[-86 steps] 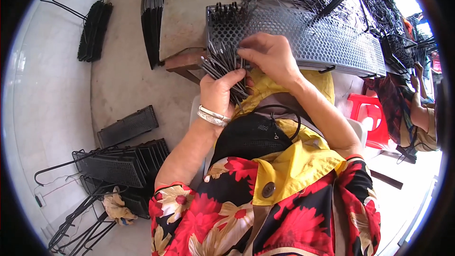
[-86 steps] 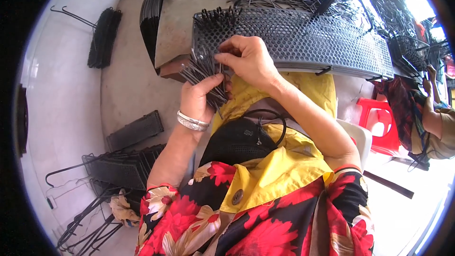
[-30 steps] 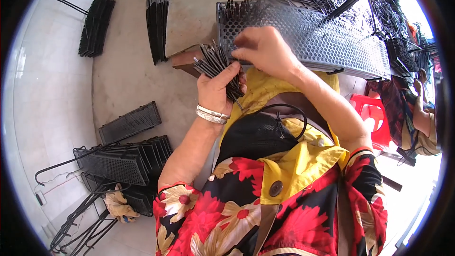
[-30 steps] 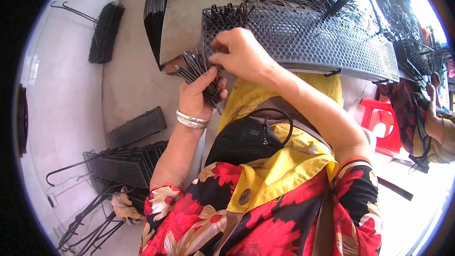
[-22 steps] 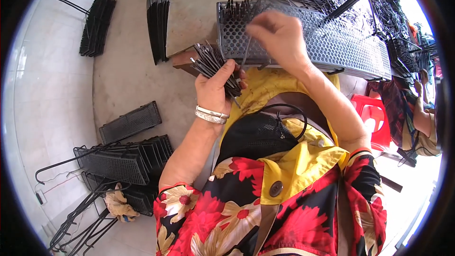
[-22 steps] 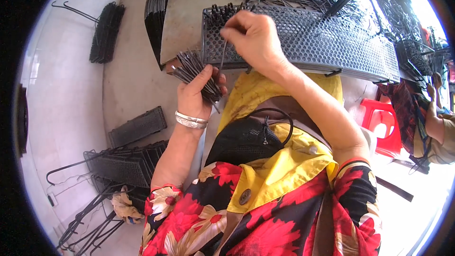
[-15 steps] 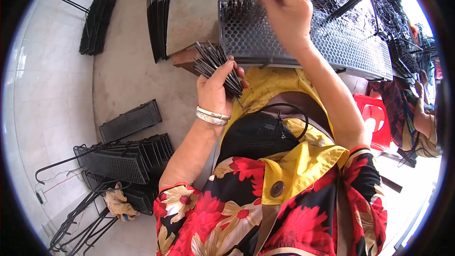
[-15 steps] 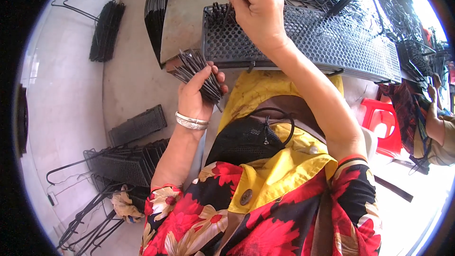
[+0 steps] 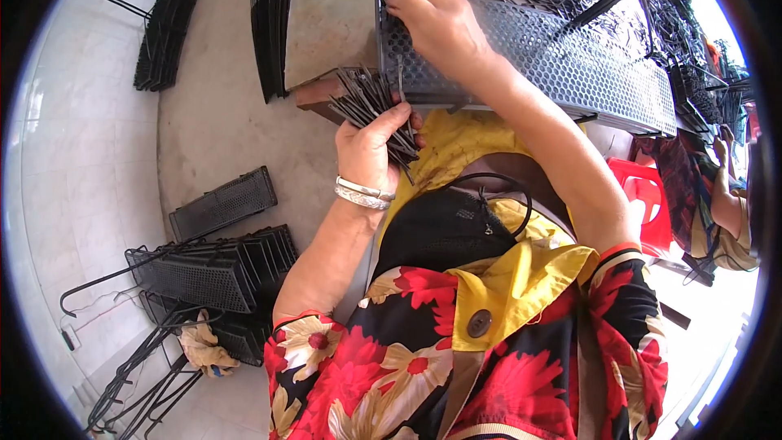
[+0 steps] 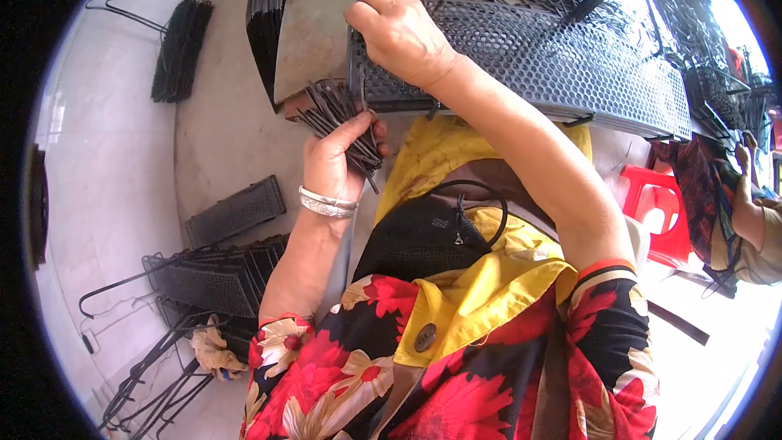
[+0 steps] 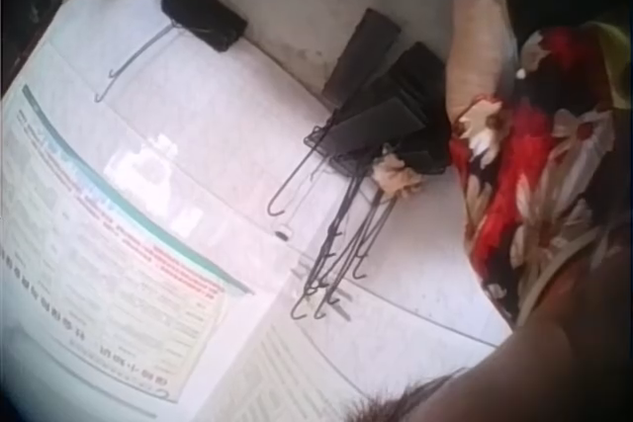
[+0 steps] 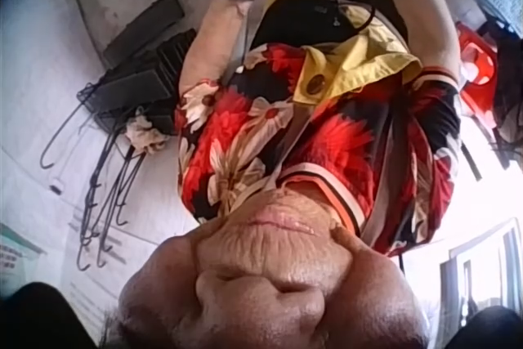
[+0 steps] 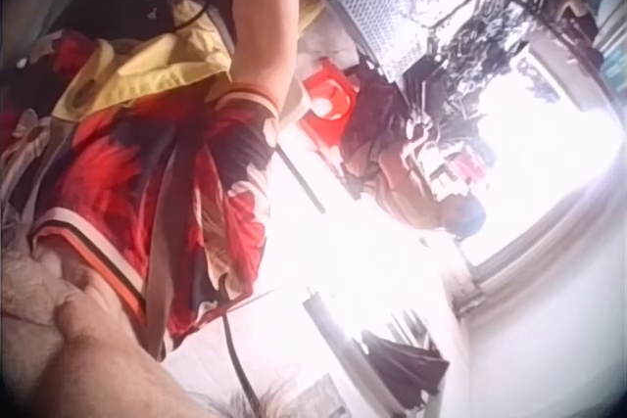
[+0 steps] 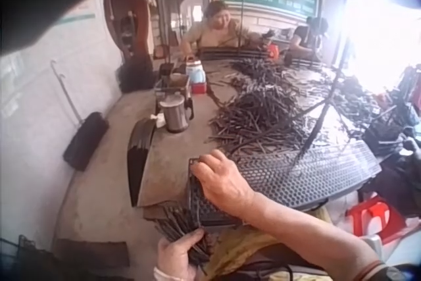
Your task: Inserting thin metal strips into the holes of a perforated metal sheet for assembly.
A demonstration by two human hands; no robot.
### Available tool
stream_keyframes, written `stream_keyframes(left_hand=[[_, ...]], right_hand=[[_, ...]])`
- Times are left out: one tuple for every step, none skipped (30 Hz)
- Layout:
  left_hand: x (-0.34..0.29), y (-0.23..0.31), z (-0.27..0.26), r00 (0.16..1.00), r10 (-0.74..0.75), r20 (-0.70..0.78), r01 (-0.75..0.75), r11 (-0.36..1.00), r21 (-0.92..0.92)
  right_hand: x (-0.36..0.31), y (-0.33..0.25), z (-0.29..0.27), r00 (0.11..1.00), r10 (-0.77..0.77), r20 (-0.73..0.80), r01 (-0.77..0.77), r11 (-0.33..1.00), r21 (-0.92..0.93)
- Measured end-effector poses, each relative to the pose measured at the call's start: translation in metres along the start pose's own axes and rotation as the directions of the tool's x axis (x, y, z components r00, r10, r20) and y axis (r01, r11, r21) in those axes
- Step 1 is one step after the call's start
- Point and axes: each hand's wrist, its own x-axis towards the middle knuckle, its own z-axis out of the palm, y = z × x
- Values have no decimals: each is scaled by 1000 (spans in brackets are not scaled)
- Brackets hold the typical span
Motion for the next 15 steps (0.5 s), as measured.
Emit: stream_keyframes(left_hand=[[0, 0, 1, 1000, 1, -9, -1, 1000, 4], [-1, 0, 1, 1000, 4, -17, -4, 1000, 10], [-1, 1, 1, 1000, 6, -15, -6, 1000, 13], [-1, 1, 1, 1000, 6, -29, -6, 1000, -5], [-1, 0, 3, 999, 3, -39, -4, 1000, -26], [0, 0, 3, 999, 3, -34, -3, 1000, -25], [1, -1, 3, 999, 0, -33, -1, 1000, -28], [1, -2, 2, 999, -1, -36, 0, 999, -32], [1, -2, 3, 999, 0, -35, -1, 999, -33], [1, -2, 4, 1000, 7, -26, -7, 1000, -19], [1, -2, 4, 1000, 12, -16, -12, 1000, -2], [0, -1, 4, 1000, 14, -21, -14, 1000, -2], [-1, 0, 4, 1000, 5, -4, -5, 1000, -10], [-2, 0, 2, 1000, -1, 10, 2, 1000, -19], [-3, 1, 2, 1000, -3, 10, 3, 1000, -21]], right_hand=[[4, 1, -1, 1000, 1, -2, -1, 1000, -3], [9, 1, -1, 998, 23, 64, -22, 999, -29], [12, 1, -1, 991, 48, 129, -41, 998, -56], [12, 1, -1, 991, 48, 124, -42, 998, -57], [10, 2, -1, 985, 83, 150, -73, 994, -76], [7, 3, -1, 977, 119, 175, -103, 990, -95], [3, 4, -3, 978, 119, 174, -103, 990, -99], [-2, 1, -7, 979, 140, 147, -125, 986, -108], [-7, -2, -11, 980, 160, 122, -146, 982, -116], [-11, -5, -14, 980, 160, 122, -146, 982, -117], [-11, -13, -21, 987, 155, 31, -152, 986, -70], [-11, -21, -26, 987, 151, -60, -152, 988, -18], [-15, -29, -31, 983, 173, -62, -175, 984, -39], [-18, -41, -35, 983, 172, -61, -174, 984, -30], [-21, -53, -42, 878, 463, 124, -478, 862, 167]])
